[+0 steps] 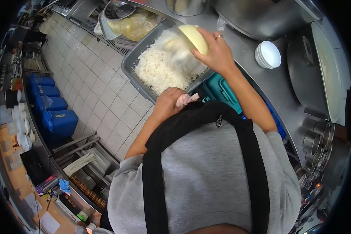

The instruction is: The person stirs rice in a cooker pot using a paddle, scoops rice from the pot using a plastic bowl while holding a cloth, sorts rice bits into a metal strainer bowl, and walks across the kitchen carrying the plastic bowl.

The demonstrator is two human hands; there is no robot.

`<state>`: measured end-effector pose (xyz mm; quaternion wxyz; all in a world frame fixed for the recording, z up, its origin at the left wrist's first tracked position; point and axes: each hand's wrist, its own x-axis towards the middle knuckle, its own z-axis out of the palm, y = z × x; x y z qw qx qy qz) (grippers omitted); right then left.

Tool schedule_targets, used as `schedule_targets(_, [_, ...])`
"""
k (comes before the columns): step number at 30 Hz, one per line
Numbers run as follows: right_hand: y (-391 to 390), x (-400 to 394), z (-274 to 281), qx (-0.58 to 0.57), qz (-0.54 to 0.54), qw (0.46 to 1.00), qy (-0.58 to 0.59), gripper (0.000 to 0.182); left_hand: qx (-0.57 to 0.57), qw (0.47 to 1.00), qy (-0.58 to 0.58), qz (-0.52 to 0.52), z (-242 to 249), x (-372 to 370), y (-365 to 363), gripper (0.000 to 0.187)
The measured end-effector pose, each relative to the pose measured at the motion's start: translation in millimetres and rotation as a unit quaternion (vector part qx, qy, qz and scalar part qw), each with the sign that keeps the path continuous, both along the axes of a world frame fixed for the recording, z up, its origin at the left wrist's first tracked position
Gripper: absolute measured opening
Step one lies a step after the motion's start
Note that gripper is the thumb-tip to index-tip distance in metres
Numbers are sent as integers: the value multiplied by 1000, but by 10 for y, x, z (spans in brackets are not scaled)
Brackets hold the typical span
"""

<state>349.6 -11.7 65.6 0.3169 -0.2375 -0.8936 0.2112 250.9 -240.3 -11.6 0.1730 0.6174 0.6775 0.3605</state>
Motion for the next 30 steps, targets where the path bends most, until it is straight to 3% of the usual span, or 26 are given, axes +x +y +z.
schedule_targets(3, [18, 63, 158, -4, -79, 997, -26, 61, 13, 1000, -7, -3, -17, 24, 94, 31])
schedule_targets(6, [267, 657, 471, 15, -81, 994, 66, 52, 31, 999, -12, -37, -55, 66, 289, 32])
schedule_targets(9, [349, 1503, 948, -69, -85, 972, 208, 48, 73, 992, -27, -96, 19, 189, 654, 34])
schedule_targets(14, [657, 3029, 1978, 131, -310, 917, 213, 49, 163, 962, -82, -203, 624, 736, 1617, 40])
schedule_targets(17, [1284, 4232, 2244, 240, -431, 864, 104, 45, 214, 932, -103, -275, 1092, 1142, 2184, 39])
schedule_targets(19, [1448, 4454, 2362, 131, -553, 821, 56, 50, 354, 900, -82, -239, 1332, 1451, 2507, 43])
schedule_targets(20, [1859, 4872, 2222, 105, -302, 936, 149, 48, 359, 895, -83, -253, 1436, 1601, 2693, 43])
schedule_targets(21, [2166, 5242, 2090, 74, -21, 971, 227, 47, 412, 874, -70, -249, 1537, 1741, 2887, 45])
schedule_targets(22, [2166, 5142, 2122, -38, -280, 952, 113, 46, 463, 851, -56, -242, 1607, 1888, 3079, 47])
schedule_targets(23, [2212, 4913, 2170, -152, -511, 846, -9, 45, 486, 840, -38, -240, 1655, 2024, 3287, 50])
schedule_targets(25, [2446, 4895, 2070, -202, -489, 847, -48, 47, 510, 825, 0, -242, 1809, 2261, 3619, 53])
schedule_targets(26, [2617, 4936, 1950, -202, -491, 847, -45, 47, 515, 817, -16, -258, 1820, 2404, 3783, 54])
schedule_targets(28, [2989, 5008, 1696, -144, -454, 867, -147, 50, 442, 835, 4, -327, 1792, 2554, 3995, 57])
schedule_targets(30, [3111, 4947, 1499, -155, -431, 877, -144, 50, 447, 829, 20, -336, 1649, 2575, 4129, 58])
